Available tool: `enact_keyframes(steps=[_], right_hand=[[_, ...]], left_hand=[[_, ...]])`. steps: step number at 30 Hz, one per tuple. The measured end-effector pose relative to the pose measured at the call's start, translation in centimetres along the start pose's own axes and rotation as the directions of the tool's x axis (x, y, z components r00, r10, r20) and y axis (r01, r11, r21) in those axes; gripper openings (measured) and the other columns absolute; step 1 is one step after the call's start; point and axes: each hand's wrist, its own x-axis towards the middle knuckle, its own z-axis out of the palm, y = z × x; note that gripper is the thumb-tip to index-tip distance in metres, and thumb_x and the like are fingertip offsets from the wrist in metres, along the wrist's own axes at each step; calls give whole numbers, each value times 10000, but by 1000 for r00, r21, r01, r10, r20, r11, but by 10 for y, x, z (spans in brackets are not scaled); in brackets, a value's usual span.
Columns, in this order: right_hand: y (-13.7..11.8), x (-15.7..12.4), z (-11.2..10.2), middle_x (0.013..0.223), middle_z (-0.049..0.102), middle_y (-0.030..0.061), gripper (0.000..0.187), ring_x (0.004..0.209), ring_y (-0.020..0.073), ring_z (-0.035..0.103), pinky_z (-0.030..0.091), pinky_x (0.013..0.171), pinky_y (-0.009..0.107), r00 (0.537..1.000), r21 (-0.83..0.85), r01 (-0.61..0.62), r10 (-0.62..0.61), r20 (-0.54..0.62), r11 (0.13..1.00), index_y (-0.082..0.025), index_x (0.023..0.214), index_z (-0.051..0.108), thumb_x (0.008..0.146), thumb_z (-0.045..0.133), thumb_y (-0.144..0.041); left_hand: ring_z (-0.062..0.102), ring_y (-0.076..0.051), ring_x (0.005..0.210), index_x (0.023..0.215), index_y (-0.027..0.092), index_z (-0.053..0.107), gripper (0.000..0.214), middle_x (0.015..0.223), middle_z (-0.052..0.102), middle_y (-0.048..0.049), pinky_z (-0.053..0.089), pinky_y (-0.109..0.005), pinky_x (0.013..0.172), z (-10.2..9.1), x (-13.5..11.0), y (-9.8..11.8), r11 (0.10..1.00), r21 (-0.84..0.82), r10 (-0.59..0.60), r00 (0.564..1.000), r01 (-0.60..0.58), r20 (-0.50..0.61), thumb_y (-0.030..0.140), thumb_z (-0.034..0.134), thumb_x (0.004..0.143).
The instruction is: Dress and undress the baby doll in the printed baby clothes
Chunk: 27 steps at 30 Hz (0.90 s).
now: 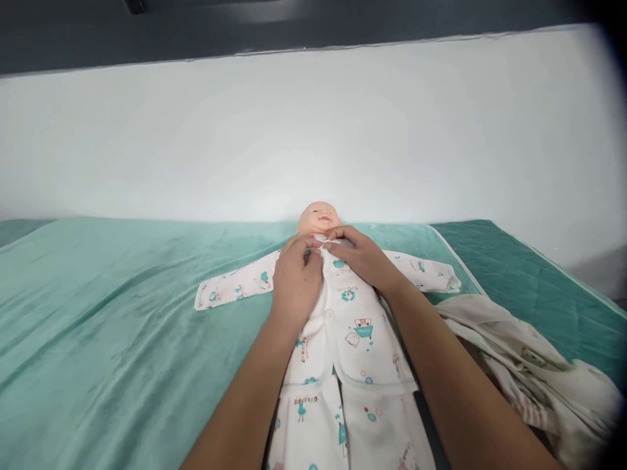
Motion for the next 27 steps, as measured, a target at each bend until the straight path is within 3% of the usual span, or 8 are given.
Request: enact_keyframes(steps=[12, 19, 27], right_hand=[[1, 2, 1, 1202, 661, 16, 146, 1105, 246, 587, 410, 986, 422, 993, -43, -117, 116, -31, 992, -239, 852, 610, 777, 637, -362], [-1, -2, 0, 1191, 666, 11, 280, 998, 224, 610, 462, 905, 382, 991, -3, -132, 132, -18, 991, -236, 816, 613, 785, 648, -512], [-4, -2, 0, 1206, 661, 6, 137, 1070, 234, 602, 422, 984, 431, 994, -71, -105, 103, -24, 992, -246, 812, 614, 792, 643, -378]], left_hand=[[601, -204, 1152, 948, 236, 673, 219, 1159, 679, -15, 447, -363, 1005, 2, 0, -2, 1000, -2, 21, 1000, -21, -2, 180, 471, 885], [608, -209, 1139, 924, 244, 682, 221, 1160, 683, -13, 461, -362, 994, 1, 0, -1, 1000, -4, 14, 1000, -14, 5, 182, 475, 880], [592, -213, 1179, 878, 248, 685, 205, 1177, 676, -4, 451, -374, 1011, 2, 0, 0, 1000, 6, -8, 1000, 8, 2, 187, 489, 875]])
